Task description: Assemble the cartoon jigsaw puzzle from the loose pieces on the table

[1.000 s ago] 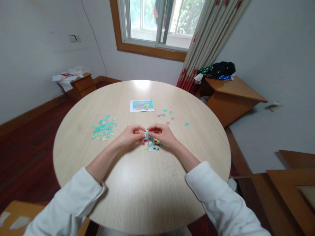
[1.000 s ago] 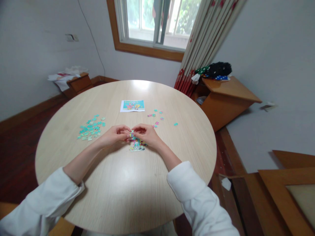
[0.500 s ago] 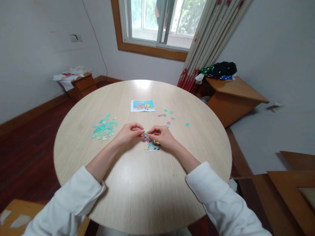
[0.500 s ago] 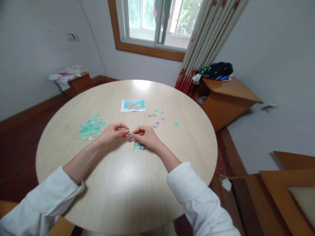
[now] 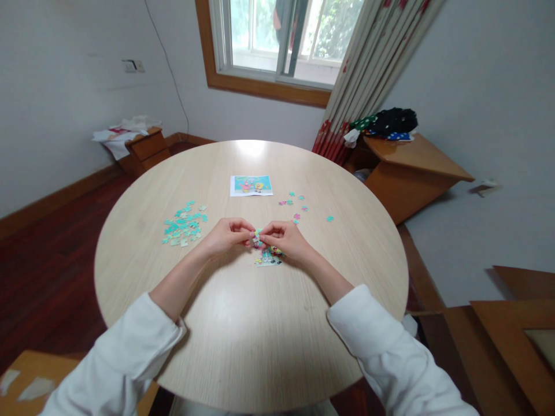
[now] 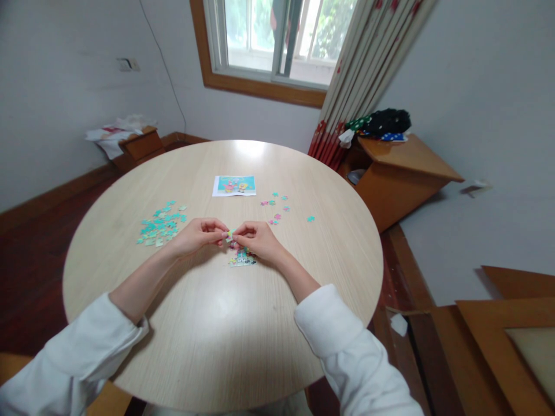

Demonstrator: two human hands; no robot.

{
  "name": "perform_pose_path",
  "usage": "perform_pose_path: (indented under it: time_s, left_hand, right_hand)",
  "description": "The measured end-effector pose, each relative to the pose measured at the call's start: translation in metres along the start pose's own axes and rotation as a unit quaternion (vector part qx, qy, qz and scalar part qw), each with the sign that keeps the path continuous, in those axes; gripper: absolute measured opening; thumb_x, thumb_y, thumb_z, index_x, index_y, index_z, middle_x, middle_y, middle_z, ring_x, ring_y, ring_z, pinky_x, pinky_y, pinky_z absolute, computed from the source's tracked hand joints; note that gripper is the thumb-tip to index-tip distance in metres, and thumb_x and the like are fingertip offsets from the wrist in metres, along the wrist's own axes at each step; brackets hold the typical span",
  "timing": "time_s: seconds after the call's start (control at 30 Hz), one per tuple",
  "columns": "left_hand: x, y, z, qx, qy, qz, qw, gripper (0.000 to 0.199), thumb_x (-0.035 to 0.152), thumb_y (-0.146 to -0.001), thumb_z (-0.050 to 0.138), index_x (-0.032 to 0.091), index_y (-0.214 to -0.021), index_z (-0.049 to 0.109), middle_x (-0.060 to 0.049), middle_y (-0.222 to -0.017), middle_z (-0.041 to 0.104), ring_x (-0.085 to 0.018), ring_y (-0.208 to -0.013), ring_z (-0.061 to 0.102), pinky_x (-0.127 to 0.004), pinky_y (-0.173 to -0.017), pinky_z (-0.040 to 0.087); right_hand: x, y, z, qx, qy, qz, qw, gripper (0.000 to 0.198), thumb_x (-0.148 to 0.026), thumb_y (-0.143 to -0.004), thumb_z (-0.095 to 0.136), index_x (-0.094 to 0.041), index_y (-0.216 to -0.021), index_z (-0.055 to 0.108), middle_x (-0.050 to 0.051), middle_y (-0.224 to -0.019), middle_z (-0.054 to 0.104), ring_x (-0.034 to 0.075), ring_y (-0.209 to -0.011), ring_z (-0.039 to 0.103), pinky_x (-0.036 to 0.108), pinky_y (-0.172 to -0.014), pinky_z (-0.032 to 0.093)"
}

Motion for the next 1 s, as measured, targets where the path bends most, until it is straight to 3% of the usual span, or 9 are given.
perform_pose_path:
  time_s: [0.17,0.37,0.53,1.0]
  left_hand:
    - [0.002,0.005,0.002,-0.046,-0.069,-0.038,0.996,0.020,0.022,-0.062,0.075,0.009,-0.073,0.064,-0.001,-0.057,0.063,-0.008,-0.049,0.054,-0.021,-0.053,0.043]
    - [-0.008,0.013,0.014,-0.142,-0.122,-0.102,0.977,0.017,0.022,-0.063,0.074,0.011,-0.071,0.064,0.000,-0.054,0.063,-0.007,-0.045,0.054,-0.020,-0.049,0.043]
    - [-0.017,0.016,0.019,-0.165,-0.131,-0.134,0.968,0.015,0.020,-0.061,0.074,0.012,-0.067,0.062,-0.001,-0.053,0.064,-0.010,-0.047,0.058,-0.021,-0.047,0.046]
    - [-0.028,0.014,0.019,-0.145,-0.164,-0.154,0.963,0.016,0.020,-0.059,0.074,0.012,-0.062,0.061,0.002,-0.049,0.060,-0.008,-0.044,0.055,-0.019,-0.046,0.045]
  right_hand:
    - [-0.007,-0.001,-0.010,0.012,0.145,-0.060,0.988,0.013,-0.027,-0.071,0.065,-0.015,-0.070,0.063,0.001,-0.066,0.064,0.011,-0.059,0.056,0.026,-0.060,0.045]
    - [-0.029,0.005,-0.005,-0.007,0.352,-0.197,0.915,0.009,-0.013,-0.074,0.061,-0.017,-0.079,0.066,0.005,-0.083,0.065,0.016,-0.082,0.057,0.032,-0.079,0.044]
    - [-0.028,0.006,-0.002,-0.028,0.424,-0.211,0.880,0.018,-0.016,-0.074,0.065,-0.018,-0.092,0.068,0.007,-0.097,0.063,0.019,-0.094,0.056,0.036,-0.087,0.041]
    - [-0.020,0.006,0.001,-0.059,0.422,-0.192,0.884,0.023,-0.017,-0.075,0.066,-0.019,-0.099,0.067,0.006,-0.095,0.057,0.018,-0.093,0.052,0.035,-0.086,0.043]
Point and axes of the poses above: each hand's wrist, its own y-axis away from the middle knuckle, its own z-axis out of the palm, x = y × z, the point moved 8 cm from there along -y, towards the middle knuckle
